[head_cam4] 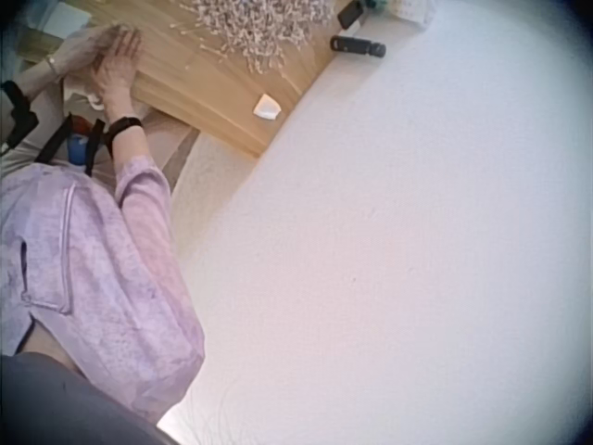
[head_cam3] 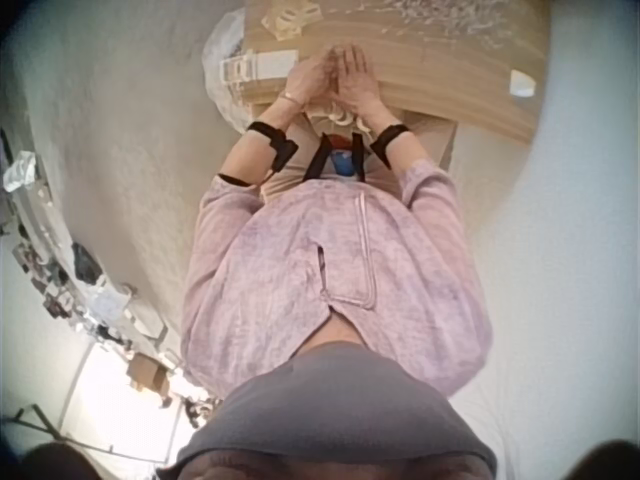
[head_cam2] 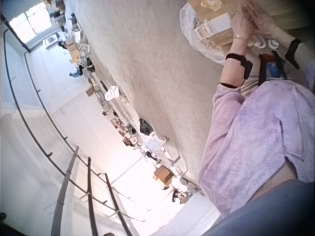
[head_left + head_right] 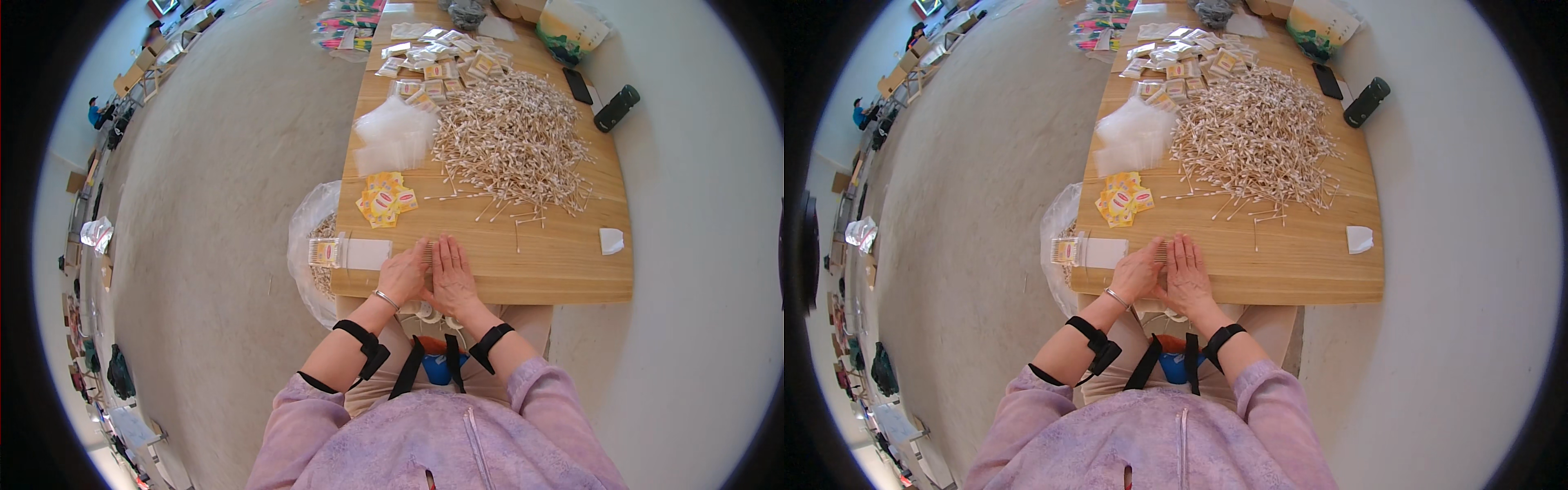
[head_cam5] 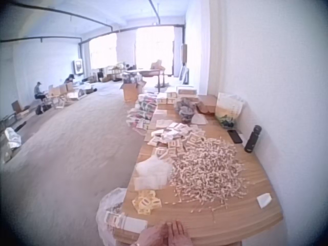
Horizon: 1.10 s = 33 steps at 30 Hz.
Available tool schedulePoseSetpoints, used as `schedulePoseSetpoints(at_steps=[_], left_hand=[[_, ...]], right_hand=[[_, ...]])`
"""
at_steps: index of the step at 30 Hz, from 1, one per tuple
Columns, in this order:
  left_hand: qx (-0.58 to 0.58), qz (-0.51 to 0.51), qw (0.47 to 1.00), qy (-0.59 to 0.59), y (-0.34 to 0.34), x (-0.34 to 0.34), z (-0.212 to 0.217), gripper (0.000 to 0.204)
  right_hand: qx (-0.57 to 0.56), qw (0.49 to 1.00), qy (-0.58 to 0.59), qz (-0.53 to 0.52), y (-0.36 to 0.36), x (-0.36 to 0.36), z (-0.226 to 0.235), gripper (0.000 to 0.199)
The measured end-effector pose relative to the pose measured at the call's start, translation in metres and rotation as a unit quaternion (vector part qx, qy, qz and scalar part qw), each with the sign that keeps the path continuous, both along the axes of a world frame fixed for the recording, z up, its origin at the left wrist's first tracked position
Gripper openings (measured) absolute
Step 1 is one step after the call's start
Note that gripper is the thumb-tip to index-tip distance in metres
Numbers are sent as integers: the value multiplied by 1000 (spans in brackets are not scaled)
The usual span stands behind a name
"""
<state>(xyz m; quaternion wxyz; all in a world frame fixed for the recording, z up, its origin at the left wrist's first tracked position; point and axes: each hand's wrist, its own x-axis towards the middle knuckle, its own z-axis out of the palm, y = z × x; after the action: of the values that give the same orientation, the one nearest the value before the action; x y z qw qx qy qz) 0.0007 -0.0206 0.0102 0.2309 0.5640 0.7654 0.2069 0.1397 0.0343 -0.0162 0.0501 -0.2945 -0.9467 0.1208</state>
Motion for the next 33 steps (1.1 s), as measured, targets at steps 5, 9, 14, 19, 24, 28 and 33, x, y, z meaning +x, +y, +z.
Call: schedulePoseSetpoints(at_steps=[5,9,14,19,24,28,33], left_hand=[[125,106,983,-81,8,-5,-15,42],[270,223,795,-495,14,1,-48,41],[263,209,767,-547,21,9,-47,42],[258,216,756,-561,15,1,-39,44],[271,233,782,-510,-3,-28,-38,41],[277,255,788,-487,-16,-48,-38,41],[307,273,774,-481,-24,-55,-42,39]], right_hand=[[-27,999,27,-21,-4,-1,1,97],[-62,998,-15,-29,-7,-11,12,94],[6,999,0,-51,-7,-11,-1,87],[-16,997,15,-69,-17,-28,-7,84],[-41,997,13,-66,-37,-64,-7,80],[-52,996,31,-60,-50,-85,-9,78],[-59,998,18,-29,-52,-91,-7,78]])
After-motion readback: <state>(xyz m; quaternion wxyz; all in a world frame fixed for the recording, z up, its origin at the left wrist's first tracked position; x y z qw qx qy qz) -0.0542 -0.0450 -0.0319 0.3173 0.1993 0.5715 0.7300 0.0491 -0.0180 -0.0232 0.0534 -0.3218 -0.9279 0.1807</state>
